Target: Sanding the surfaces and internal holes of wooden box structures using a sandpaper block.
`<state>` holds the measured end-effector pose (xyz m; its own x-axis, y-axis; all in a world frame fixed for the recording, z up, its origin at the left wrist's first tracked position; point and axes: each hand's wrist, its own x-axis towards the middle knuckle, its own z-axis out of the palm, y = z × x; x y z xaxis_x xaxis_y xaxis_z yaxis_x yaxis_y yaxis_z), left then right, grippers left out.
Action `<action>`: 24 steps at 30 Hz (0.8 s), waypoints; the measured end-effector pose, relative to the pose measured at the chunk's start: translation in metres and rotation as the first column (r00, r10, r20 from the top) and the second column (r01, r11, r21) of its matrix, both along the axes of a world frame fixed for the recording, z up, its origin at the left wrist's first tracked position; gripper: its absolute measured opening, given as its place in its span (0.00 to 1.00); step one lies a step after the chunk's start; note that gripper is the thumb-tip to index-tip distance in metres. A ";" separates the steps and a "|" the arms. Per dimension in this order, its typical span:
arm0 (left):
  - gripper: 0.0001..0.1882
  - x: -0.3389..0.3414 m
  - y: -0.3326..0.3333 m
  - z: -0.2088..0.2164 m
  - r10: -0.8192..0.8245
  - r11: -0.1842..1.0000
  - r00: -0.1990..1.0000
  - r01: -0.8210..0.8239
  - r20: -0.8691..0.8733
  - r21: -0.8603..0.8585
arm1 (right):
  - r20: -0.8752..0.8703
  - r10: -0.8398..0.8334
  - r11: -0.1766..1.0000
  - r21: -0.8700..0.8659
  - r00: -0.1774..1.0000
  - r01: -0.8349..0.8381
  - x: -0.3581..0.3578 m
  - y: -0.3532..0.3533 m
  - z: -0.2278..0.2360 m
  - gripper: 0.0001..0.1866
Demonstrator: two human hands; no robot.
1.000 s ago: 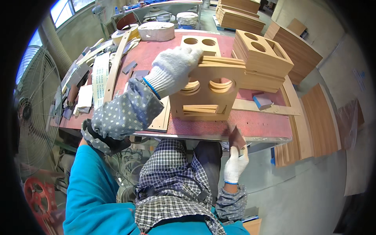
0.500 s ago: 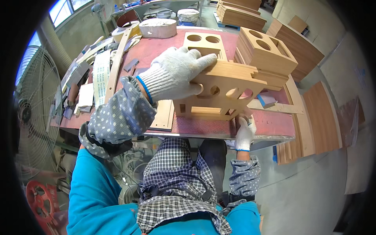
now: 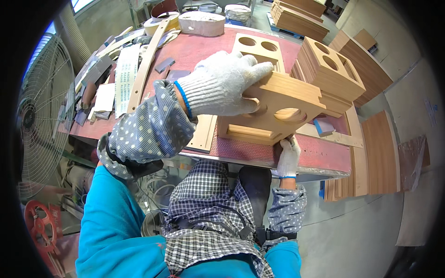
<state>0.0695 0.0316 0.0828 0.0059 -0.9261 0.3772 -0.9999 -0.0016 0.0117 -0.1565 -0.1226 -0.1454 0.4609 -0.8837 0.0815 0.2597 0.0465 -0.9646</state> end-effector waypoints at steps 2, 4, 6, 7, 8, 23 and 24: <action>0.35 0.007 0.004 0.008 0.032 0.998 0.997 -0.028 -0.071 0.060 | 0.052 -0.016 0.999 0.037 0.999 0.014 0.012 0.013 -0.001 0.21; 0.36 0.010 0.012 0.014 0.059 0.991 0.996 -0.051 -0.061 0.123 | -0.258 -0.023 0.984 -0.178 0.966 -0.024 0.013 0.020 0.008 0.23; 0.36 0.019 0.011 0.006 0.003 1.000 0.998 -0.001 -0.068 0.028 | -0.228 -0.009 0.992 -0.128 0.974 -0.021 0.016 0.018 0.001 0.22; 0.37 0.019 0.013 0.003 -0.017 0.999 1.000 0.017 -0.018 -0.037 | -0.169 -0.033 0.988 -0.156 0.985 0.007 0.018 0.020 0.001 0.20; 0.37 0.020 0.013 0.001 -0.032 0.999 0.999 0.032 -0.009 -0.028 | -0.108 -0.058 0.983 -0.182 0.992 0.038 0.019 0.022 0.001 0.18; 0.29 0.036 0.012 -0.008 -0.268 0.951 0.470 0.268 -0.841 -0.153 | 0.002 -0.502 0.378 -0.899 0.865 0.222 0.045 0.008 0.213 0.23; 0.26 0.037 0.015 -0.004 -0.310 0.929 0.336 0.304 -0.889 -0.209 | -0.127 -0.609 0.220 -0.975 0.783 0.013 0.055 0.000 0.219 0.21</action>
<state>0.1068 0.0462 0.0784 0.0570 -0.9379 0.3422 -0.3265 0.3064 0.8942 -0.1017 -0.1224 0.0737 0.3999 -0.4135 0.8180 -0.3966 -0.8826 -0.2523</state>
